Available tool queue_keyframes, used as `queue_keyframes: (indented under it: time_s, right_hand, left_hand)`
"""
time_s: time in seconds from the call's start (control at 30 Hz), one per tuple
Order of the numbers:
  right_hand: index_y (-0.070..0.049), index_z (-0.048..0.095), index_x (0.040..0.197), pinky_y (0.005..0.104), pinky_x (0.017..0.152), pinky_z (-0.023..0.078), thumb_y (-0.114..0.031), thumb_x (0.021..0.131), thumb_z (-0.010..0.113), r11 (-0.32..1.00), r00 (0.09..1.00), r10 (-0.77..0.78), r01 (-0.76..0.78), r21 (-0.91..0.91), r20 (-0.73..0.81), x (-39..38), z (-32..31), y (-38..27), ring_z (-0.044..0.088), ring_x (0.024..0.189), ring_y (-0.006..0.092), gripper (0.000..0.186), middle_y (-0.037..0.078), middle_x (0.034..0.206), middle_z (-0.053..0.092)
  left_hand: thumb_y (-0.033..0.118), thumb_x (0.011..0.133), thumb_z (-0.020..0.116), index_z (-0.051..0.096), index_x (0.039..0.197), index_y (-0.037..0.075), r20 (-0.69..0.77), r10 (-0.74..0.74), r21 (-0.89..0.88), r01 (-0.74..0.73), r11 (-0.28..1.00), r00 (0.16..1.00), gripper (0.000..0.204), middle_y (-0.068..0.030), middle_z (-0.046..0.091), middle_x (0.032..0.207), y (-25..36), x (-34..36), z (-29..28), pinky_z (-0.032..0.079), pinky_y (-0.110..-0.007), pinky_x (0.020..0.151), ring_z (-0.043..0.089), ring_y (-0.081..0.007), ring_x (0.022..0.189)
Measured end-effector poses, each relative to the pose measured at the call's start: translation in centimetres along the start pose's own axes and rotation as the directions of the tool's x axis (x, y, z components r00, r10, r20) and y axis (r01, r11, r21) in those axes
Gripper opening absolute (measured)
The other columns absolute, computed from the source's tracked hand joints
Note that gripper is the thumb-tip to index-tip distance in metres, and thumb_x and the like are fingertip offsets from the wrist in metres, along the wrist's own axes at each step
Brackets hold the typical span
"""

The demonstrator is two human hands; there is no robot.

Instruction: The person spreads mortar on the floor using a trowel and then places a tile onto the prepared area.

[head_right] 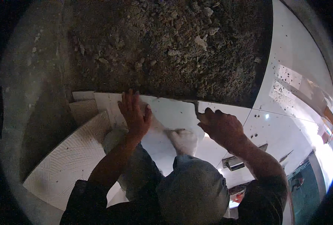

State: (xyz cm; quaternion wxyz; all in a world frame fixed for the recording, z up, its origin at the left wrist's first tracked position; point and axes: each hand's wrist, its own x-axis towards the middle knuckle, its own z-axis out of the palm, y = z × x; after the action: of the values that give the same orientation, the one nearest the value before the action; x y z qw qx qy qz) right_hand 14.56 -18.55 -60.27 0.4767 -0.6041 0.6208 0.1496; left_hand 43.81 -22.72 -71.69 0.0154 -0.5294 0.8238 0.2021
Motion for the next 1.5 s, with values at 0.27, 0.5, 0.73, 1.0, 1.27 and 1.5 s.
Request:
queue_keyframes:
  time_s: [0.27, 0.5, 0.73, 1.0, 1.27, 1.5]
  right_hand:
    - [-0.008, 0.049, 0.115, 0.0392, 0.061, 0.057, -0.029, 0.091, 0.056, 0.990, 0.993, -0.121, 0.121, -0.078, 0.005, -1.0, -1.0, -0.2, 0.065, 0.074, 0.0280, 0.032, 0.016, 0.092, 0.056]
    - [-0.002, 0.043, 0.120, 0.0389, 0.064, 0.058, -0.026, 0.095, 0.050, 0.982, 0.982, -0.179, 0.182, -0.054, 0.064, 1.1, -1.9, -3.3, 0.064, 0.080, 0.0260, 0.035, 0.015, 0.099, 0.051]
    - [-0.004, 0.045, 0.118, 0.0386, 0.060, 0.058, -0.025, 0.094, 0.051, 0.974, 0.987, -0.086, 0.111, -0.197, 0.132, -1.2, -0.3, -0.3, 0.064, 0.073, 0.0252, 0.032, 0.013, 0.091, 0.050]
    - [-0.007, 0.046, 0.117, 0.0405, 0.063, 0.057, -0.026, 0.094, 0.050, 0.998, 0.989, -0.067, 0.067, 0.003, 0.129, -0.4, -4.0, -2.8, 0.065, 0.078, 0.0274, 0.030, 0.014, 0.098, 0.053]
    - [-0.005, 0.046, 0.114, 0.0433, 0.063, 0.056, -0.028, 0.094, 0.052, 0.972, 0.936, 0.231, -0.211, -0.099, 0.266, -5.0, -0.3, 2.3, 0.065, 0.077, 0.0311, 0.031, 0.015, 0.097, 0.054]
    - [-0.013, 0.049, 0.112, 0.0382, 0.060, 0.057, -0.033, 0.091, 0.056, 0.974, 0.979, 0.156, -0.131, -0.183, 0.134, -6.3, -4.2, 3.7, 0.067, 0.070, 0.0252, 0.030, 0.013, 0.091, 0.058]
  left_hand:
    - [0.030, 0.090, 0.049, 0.032, 0.137, 0.000, -0.087, -0.007, -0.046, 0.003, 0.999, 0.996, 0.058, -0.0238, 0.026, 0.144, 0.4, 0.0, 1.2, 0.005, -0.065, 0.106, 0.015, -0.0447, 0.137]
    - [0.034, 0.093, 0.044, 0.022, 0.141, -0.003, -0.120, -0.029, -0.097, 0.017, 0.995, 0.992, 0.064, -0.0249, 0.026, 0.144, 0.3, 0.0, 1.7, 0.004, -0.065, 0.106, 0.012, -0.0465, 0.137]
    - [0.038, 0.094, 0.040, 0.019, 0.143, -0.003, -0.088, -0.052, -0.077, 0.045, 0.996, 0.995, 0.067, -0.0254, 0.023, 0.145, 0.2, 0.0, 1.7, 0.004, -0.065, 0.106, 0.012, -0.0464, 0.138]
    - [0.041, 0.094, 0.039, 0.020, 0.143, -0.003, -0.082, -0.069, -0.095, 0.061, 0.994, 0.994, 0.068, -0.0249, 0.020, 0.147, 0.4, 0.2, 2.4, 0.003, -0.064, 0.107, 0.011, -0.0468, 0.138]
    - [0.044, 0.095, 0.035, 0.021, 0.143, -0.001, -0.103, -0.046, -0.107, 0.035, 0.994, 0.994, 0.067, -0.0248, 0.019, 0.148, 0.0, 0.1, 2.4, 0.003, -0.065, 0.106, 0.011, -0.0474, 0.137]
    - [0.044, 0.095, 0.036, 0.022, 0.143, 0.000, -0.105, -0.041, -0.103, 0.030, 0.994, 0.994, 0.066, -0.0232, 0.020, 0.148, 0.0, 0.1, 2.7, 0.003, -0.064, 0.106, 0.011, -0.0468, 0.138]
